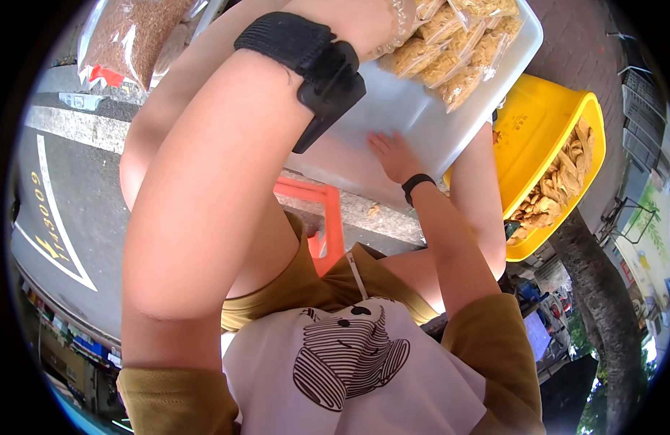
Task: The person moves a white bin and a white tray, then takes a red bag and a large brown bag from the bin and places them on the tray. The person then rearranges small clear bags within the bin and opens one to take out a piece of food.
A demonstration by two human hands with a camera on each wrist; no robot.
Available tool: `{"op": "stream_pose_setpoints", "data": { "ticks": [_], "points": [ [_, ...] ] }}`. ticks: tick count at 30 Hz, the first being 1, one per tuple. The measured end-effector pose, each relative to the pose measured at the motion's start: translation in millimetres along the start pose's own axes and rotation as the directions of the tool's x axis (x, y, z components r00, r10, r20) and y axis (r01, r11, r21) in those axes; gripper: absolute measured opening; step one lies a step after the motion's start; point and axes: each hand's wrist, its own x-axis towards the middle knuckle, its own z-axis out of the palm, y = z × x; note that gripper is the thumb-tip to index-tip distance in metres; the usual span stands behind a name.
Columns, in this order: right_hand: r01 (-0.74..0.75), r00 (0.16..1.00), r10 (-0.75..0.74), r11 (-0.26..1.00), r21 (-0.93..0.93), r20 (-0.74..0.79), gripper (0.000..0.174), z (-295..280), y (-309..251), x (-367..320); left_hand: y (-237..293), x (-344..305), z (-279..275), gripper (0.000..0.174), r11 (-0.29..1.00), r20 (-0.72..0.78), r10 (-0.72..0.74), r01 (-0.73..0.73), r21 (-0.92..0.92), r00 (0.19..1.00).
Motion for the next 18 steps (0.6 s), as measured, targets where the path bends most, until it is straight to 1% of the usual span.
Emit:
{"op": "stream_pose_setpoints", "data": {
  "ticks": [1,2,3,4,6,7,8,9,10,12,13,14,15,16,18],
  "points": [
    [0.0,1.0,0.0,1.0,0.0,-0.001,0.041,1.9,-0.9,-4.1,0.1,-0.9,-0.6,0.015,1.0,0.005,0.004,-0.004,0.002,1.0],
    [0.003,0.983,0.0,1.0,-0.015,0.182,0.04,-4.2,-3.2,-8.4,1.1,-1.7,-1.4,0.015,1.0,0.012,0.007,-0.007,0.005,1.0],
    [0.01,0.933,0.001,1.0,-0.029,0.361,0.04,-10.0,-5.9,-12.5,1.3,-3.2,-1.8,0.015,1.0,0.021,0.011,-0.011,0.01,1.0],
    [0.009,0.932,0.002,1.0,-0.028,0.363,0.04,-15.9,-7.5,-14.7,1.9,-4.9,-2.6,0.015,1.0,0.03,0.016,-0.016,0.014,0.999],
    [-0.065,0.848,0.054,0.998,0.002,0.527,0.039,-24.0,-7.8,-14.7,4.4,-7.6,-3.9,0.015,1.0,0.044,0.022,-0.023,0.015,0.999],
    [-0.061,0.849,0.052,0.998,-0.001,0.526,0.039,-24.9,-8.9,-13.8,5.3,-7.6,-4.5,0.016,1.0,0.049,0.022,-0.022,0.015,0.999],
    [-0.061,0.934,0.021,0.993,0.099,0.357,0.039,-25.1,-10.6,-12.1,7.7,-7.0,-4.7,0.016,1.0,0.054,0.017,-0.018,0.017,0.998],
    [-0.04,0.985,0.005,0.979,0.199,0.174,0.04,-24.5,-12.6,-9.6,9.6,-6.3,-4.2,0.016,1.0,0.059,0.012,-0.013,0.021,0.998],
    [-0.032,0.985,-0.004,0.979,0.201,0.173,0.04,-23.3,-14.9,-5.5,11.3,-6.3,-3.3,0.016,1.0,0.064,0.007,-0.009,0.027,0.998],
    [0.071,0.995,-0.085,0.965,0.251,0.045,0.042,-22.5,-18.0,6.7,7.5,-8.3,-14.9,0.016,0.999,0.073,0.008,-0.01,0.034,0.997],
    [0.071,0.995,-0.085,0.965,0.251,0.044,0.042,-22.4,-18.8,11.2,1.9,-11.1,-26.5,0.016,0.999,0.078,0.011,-0.014,0.036,0.997],
    [0.063,0.985,-0.098,0.971,0.229,0.145,0.042,-21.7,-18.4,15.5,-18.4,-18.9,-57.9,0.016,0.999,0.084,0.014,-0.017,0.036,0.996],
    [0.059,0.964,-0.11,0.977,0.204,0.244,0.043,-18.5,-15.1,18.7,-19.0,-19.4,-60.9,0.016,0.999,0.09,0.014,-0.017,0.034,0.996],
    [0.063,0.964,-0.112,0.978,0.201,0.242,0.043,-12.2,-10.9,17.9,-20.1,-19.3,-63.7,0.016,0.999,0.096,0.014,-0.017,0.033,0.995],
    [0.122,0.958,-0.156,0.981,0.153,0.24,0.042,12.6,-1.9,6.9,3.6,-10.6,-28.2,0.017,0.999,0.108,0.015,-0.019,0.037,0.994]
  ]
}}
